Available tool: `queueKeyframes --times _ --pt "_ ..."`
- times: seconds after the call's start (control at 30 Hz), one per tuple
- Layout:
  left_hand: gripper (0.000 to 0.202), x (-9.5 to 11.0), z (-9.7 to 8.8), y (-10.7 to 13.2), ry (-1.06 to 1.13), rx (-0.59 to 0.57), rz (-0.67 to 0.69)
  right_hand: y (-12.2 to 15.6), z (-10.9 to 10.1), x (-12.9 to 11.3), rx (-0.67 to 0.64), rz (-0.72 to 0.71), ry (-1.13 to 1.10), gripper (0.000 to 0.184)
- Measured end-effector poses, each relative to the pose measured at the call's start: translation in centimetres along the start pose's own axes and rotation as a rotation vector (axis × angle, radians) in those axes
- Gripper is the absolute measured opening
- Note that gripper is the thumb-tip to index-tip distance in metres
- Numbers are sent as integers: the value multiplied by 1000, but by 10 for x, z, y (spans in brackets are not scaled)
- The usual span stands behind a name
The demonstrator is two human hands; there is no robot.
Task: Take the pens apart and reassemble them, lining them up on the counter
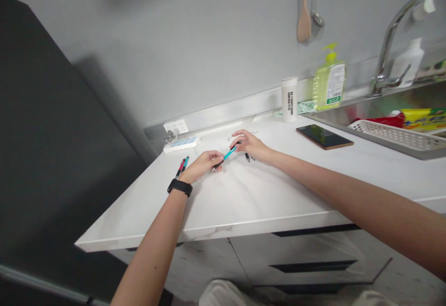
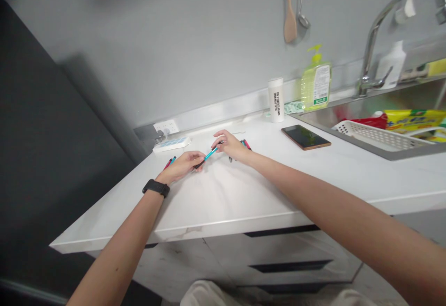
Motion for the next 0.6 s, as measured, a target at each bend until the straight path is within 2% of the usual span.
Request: queueKeyframes --times 0.27,0.43,0.6 --pt "33 2 -1 0 -6 3 17 0 2 -8 -27 -50 49 36" --pt "35 2 -5 1 -43 49 26 -3 3 -5 -29 -68 66 38" --pt "39 -6 -2 -2 28 1 -51 -6 1 -2 -13 -92 77 38"
Point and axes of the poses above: each hand's wrist, its own y-axis away from the middle knuckle, its own z-axis out of the palm, x = y × z, the point moved 10 cm from there along -y, towards the middle knuckle, and after that the axes turned 11 degrees about -x, right-handed, at the moved point
